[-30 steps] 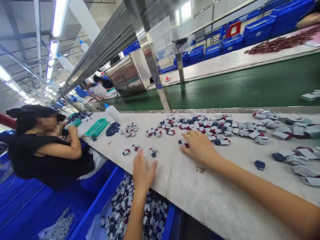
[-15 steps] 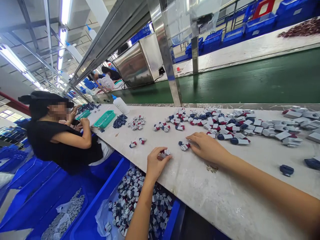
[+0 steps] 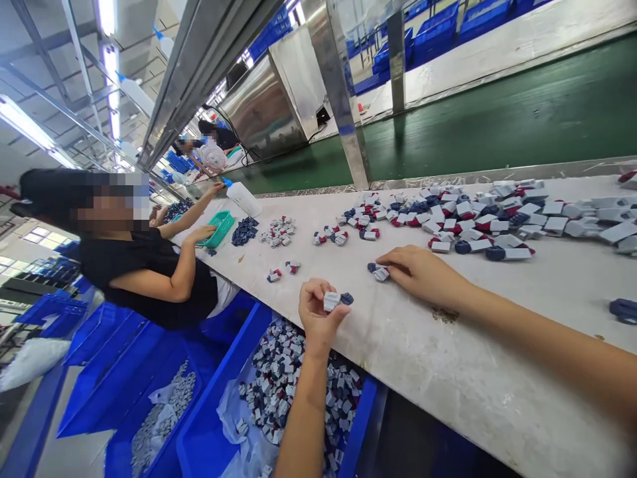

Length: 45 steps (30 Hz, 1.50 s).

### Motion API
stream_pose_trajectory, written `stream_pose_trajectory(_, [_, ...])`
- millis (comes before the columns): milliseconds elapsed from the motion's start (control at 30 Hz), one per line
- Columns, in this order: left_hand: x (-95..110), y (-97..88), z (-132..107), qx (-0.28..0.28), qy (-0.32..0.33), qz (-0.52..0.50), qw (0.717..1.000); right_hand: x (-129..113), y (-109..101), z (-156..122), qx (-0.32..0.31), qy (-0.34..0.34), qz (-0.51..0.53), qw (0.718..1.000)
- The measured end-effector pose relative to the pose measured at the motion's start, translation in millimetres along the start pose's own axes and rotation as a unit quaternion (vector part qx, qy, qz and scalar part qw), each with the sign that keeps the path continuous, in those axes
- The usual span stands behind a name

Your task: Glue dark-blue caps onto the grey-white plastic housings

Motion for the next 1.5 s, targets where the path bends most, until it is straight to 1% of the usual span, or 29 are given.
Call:
stream_pose_trajectory(100, [20,5.0,-2,0.037,0.079,-0.028,0.996,3,2,-2,0.021,-0.007,0.020,1.000])
stream_pose_trajectory(167, [35,8.2,-6,0.054,0.119,-0.035,0.991,5,4,-4,0.036,-0.012,0.035,0.999])
stream_pose_trajectory(300, [60,13.7,-10,0.065,0.170,-0.081,0.980,8,8,-7,0.055,-0.022,0.054,0.997])
stream_pose_trajectory(400, [73,17.2,-6,0.056,0.182,-0.107,0.976,10,7,-7,0.060,-0.026,0.057,0.996])
stream_pose_trajectory(500, [80,19.8,0,0.057,0.182,-0.094,0.977,12,5,-5,0.061,-0.024,0.051,0.997])
stream_pose_trajectory(533, [80,18.8,0,0.075,0.179,-0.079,0.978,11,5,-6,0.063,-0.022,0.048,0.997])
stream_pose_trajectory(600, [79,12.1,-3,0.138,0.160,-0.040,0.977,7,7,-9,0.068,-0.014,0.039,0.997])
stream_pose_trajectory(633, [76,6.7,-6,0.176,0.145,-0.022,0.974,2,10,-13,0.068,-0.012,0.032,0.997])
stream_pose_trajectory(700, [70,-7.6,-18,0.244,0.103,0.001,0.964,-16,22,-23,0.060,-0.017,0.016,0.998])
stream_pose_trajectory(833, [56,-48.3,-48,0.337,0.017,0.030,0.941,-73,63,-50,0.009,-0.060,-0.014,0.998])
stream_pose_trajectory(933, [52,-76.3,-66,0.365,-0.030,0.053,0.929,-112,88,-65,-0.032,-0.097,-0.009,0.995])
stream_pose_trajectory(1000, [54,-84.8,-73,0.364,-0.045,0.063,0.928,-131,94,-73,-0.069,-0.135,0.016,0.988])
stream_pose_trajectory(1033, [55,-85.4,-75,0.360,-0.047,0.068,0.929,-138,92,-76,-0.087,-0.153,0.035,0.984])
stream_pose_trajectory(1100, [58,-79.3,-74,0.348,-0.042,0.076,0.933,-144,80,-78,-0.115,-0.166,0.082,0.976])
stream_pose_trajectory(1133, [59,-73.3,-73,0.341,-0.038,0.079,0.936,-144,70,-76,-0.121,-0.156,0.108,0.974])
stream_pose_trajectory(1233, [59,-48.5,-67,0.326,-0.030,0.083,0.941,-134,31,-61,-0.114,-0.088,0.176,0.974])
stream_pose_trajectory(1300, [58,-30.0,-62,0.319,-0.031,0.079,0.944,-126,7,-50,-0.113,-0.038,0.232,0.965])
stream_pose_trajectory(1400, [59,-2.5,-54,0.281,-0.038,0.034,0.958,-119,-17,-40,-0.137,0.033,0.325,0.935])
stream_pose_trajectory(1500, [61,21.0,-53,0.217,-0.052,-0.036,0.974,-122,-28,-37,-0.164,0.086,0.389,0.902])
Point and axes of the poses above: each hand's wrist, its own z-axis towards the middle knuckle, its own y-axis out of the palm, x = y × z, the point moved 5 cm from there along z, towards the middle knuckle, and after that the axes turned 15 degrees about y, right-handed, at the moved point
